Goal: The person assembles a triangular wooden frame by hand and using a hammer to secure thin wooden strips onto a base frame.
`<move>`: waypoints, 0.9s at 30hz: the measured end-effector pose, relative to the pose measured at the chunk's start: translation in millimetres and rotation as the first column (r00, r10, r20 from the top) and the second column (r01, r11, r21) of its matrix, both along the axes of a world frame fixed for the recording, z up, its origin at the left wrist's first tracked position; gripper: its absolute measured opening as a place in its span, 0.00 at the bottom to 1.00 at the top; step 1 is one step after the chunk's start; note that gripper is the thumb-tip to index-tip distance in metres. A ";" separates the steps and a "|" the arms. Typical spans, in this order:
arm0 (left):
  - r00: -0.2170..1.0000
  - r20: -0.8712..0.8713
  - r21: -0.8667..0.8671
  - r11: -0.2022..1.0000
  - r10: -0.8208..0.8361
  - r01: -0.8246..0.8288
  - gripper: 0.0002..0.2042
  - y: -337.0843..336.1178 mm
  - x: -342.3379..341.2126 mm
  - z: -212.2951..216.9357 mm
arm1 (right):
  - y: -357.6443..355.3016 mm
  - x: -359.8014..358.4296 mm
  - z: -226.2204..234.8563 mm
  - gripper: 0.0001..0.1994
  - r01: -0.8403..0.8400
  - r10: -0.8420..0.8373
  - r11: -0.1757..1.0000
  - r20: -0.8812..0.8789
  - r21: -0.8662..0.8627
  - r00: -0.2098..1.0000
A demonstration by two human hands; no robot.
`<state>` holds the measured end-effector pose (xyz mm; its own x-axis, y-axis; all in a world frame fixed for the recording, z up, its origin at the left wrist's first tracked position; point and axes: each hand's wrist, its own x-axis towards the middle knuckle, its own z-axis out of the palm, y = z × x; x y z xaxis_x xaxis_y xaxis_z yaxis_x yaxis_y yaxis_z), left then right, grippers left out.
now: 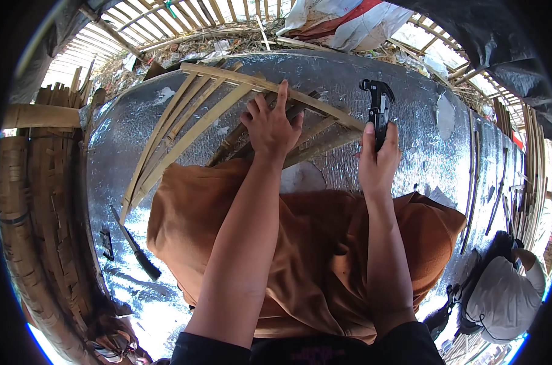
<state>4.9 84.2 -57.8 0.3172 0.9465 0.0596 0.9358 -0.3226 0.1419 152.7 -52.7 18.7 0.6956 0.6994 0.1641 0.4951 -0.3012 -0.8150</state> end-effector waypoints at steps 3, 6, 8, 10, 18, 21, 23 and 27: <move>1.000 -0.009 -0.023 1.000 -0.004 0.003 0.41 -0.8 0.4 3.6 | 0.0 0.2 -7.4 0.11 -0.023 0.024 1.000 0.046 -0.014 0.999; 1.000 0.002 0.007 1.000 -0.007 0.007 0.41 -0.2 0.6 1.1 | -0.8 0.5 -8.4 0.10 -0.062 0.064 0.998 0.080 -0.020 0.995; 1.000 0.007 -0.005 1.000 -0.006 0.006 0.41 -0.4 1.7 1.1 | -2.5 -0.6 -11.6 0.11 -0.084 0.088 0.996 0.185 -0.025 0.979; 1.000 0.011 -0.020 1.000 -0.005 0.005 0.41 -0.6 2.5 1.9 | -5.8 -4.1 -9.5 0.12 -0.077 0.080 0.997 0.182 -0.023 0.980; 1.000 -0.019 -0.009 1.000 0.020 -0.020 0.41 0.1 0.7 0.2 | -8.4 -18.9 14.3 0.17 -0.058 0.023 0.979 0.175 0.195 0.984; 1.000 0.008 -0.001 1.000 -0.010 0.010 0.41 -0.7 5.3 -0.5 | -7.0 -16.8 -12.9 0.17 -0.074 -0.001 0.980 0.379 0.185 0.925; 0.999 0.035 -0.018 1.000 -0.012 0.013 0.41 -0.4 2.9 1.4 | 0.5 -21.7 -24.6 0.17 -0.041 0.056 0.997 0.249 -0.067 0.967; 1.000 -0.002 -0.001 1.000 0.010 -0.010 0.41 -1.1 -2.9 1.0 | 11.0 -27.7 -0.9 0.21 -0.189 0.255 0.931 0.187 -0.313 0.949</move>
<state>2.0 83.1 -56.8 0.3080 0.9496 0.0581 0.9393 -0.3132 0.1400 125.0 -41.7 17.8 0.4864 0.8714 0.0639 0.7331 -0.3672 -0.5725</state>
